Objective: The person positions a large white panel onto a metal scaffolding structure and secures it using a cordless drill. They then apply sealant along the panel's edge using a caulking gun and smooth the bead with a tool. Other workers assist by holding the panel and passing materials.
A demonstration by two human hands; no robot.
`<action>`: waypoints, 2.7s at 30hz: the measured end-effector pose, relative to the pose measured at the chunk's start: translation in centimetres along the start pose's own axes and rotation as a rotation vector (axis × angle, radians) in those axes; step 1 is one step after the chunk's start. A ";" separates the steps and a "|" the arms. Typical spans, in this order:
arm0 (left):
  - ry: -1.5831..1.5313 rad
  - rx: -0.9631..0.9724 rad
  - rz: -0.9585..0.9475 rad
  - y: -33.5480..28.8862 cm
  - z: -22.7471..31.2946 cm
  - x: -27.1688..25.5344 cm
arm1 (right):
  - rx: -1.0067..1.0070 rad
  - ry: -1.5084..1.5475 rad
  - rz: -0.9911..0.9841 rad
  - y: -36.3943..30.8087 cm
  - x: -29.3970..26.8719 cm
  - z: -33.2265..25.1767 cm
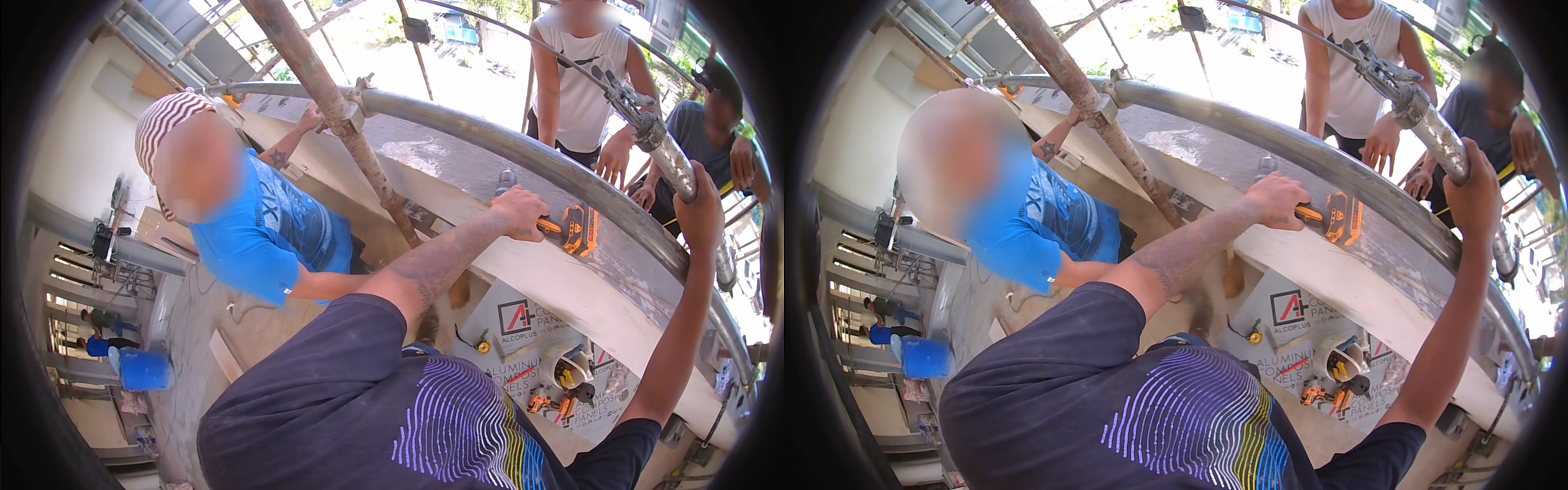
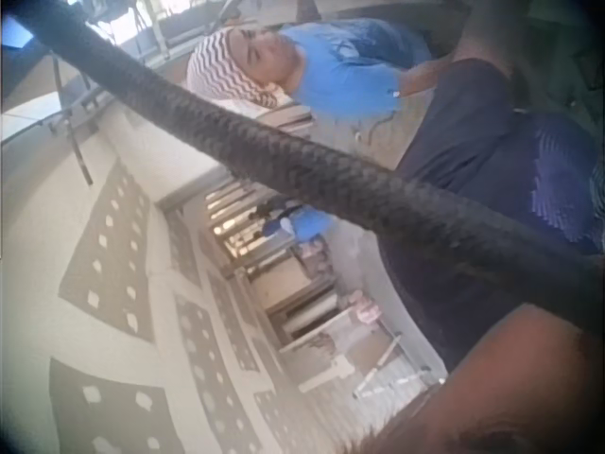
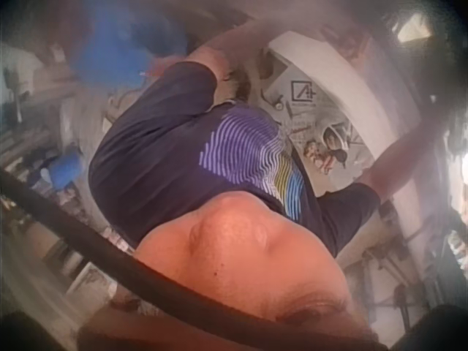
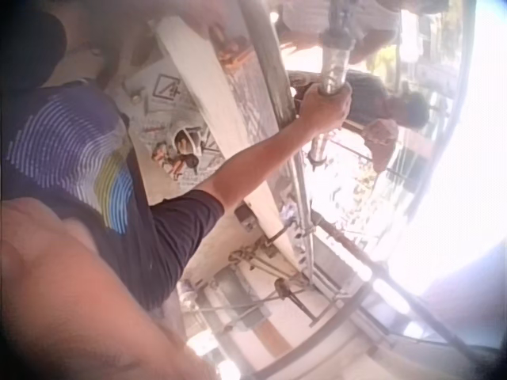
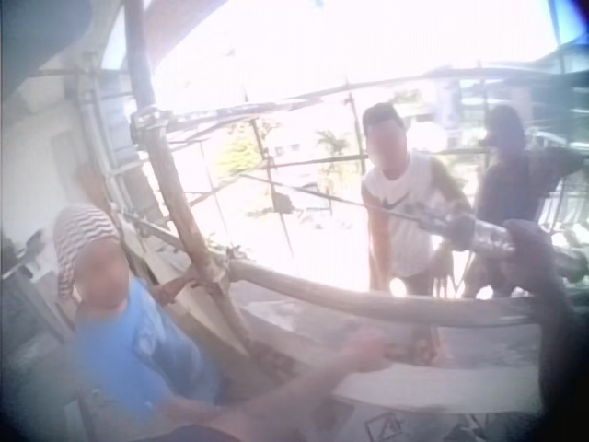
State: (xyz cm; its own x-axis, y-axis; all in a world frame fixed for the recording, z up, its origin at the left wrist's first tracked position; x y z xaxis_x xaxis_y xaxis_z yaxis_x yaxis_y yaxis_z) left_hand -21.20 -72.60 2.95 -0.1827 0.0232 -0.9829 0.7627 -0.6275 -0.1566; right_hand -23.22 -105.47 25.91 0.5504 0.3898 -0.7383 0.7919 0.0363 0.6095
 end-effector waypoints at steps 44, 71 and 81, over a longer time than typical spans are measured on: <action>-0.291 -0.607 0.958 -10.9 -10.7 -20.2 | -0.019 0.103 -0.127 0.3 1.5 -3.3; -0.161 -0.801 0.779 -8.1 -11.9 -18.5 | 0.030 0.146 -0.156 0.1 0.6 -3.7; -0.178 -0.804 0.747 -8.7 -9.9 -19.4 | -0.007 0.102 -0.175 -0.5 0.4 -4.0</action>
State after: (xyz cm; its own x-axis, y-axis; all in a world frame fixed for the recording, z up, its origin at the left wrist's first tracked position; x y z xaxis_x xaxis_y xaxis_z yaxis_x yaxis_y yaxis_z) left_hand -18.11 -59.90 22.46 0.4531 -0.3029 -0.8385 0.8866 0.2516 0.3882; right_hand -24.42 -101.69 26.48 0.3742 0.4682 -0.8005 0.8713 0.1180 0.4763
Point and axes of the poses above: each hand's wrist, its own y-axis towards the middle knuckle, its own x-axis out of the palm, z = x × y, the point moved 7 cm from there along y, towards the middle knuckle, and after that the axes turned 12 degrees about y, right-handed, at the moved point
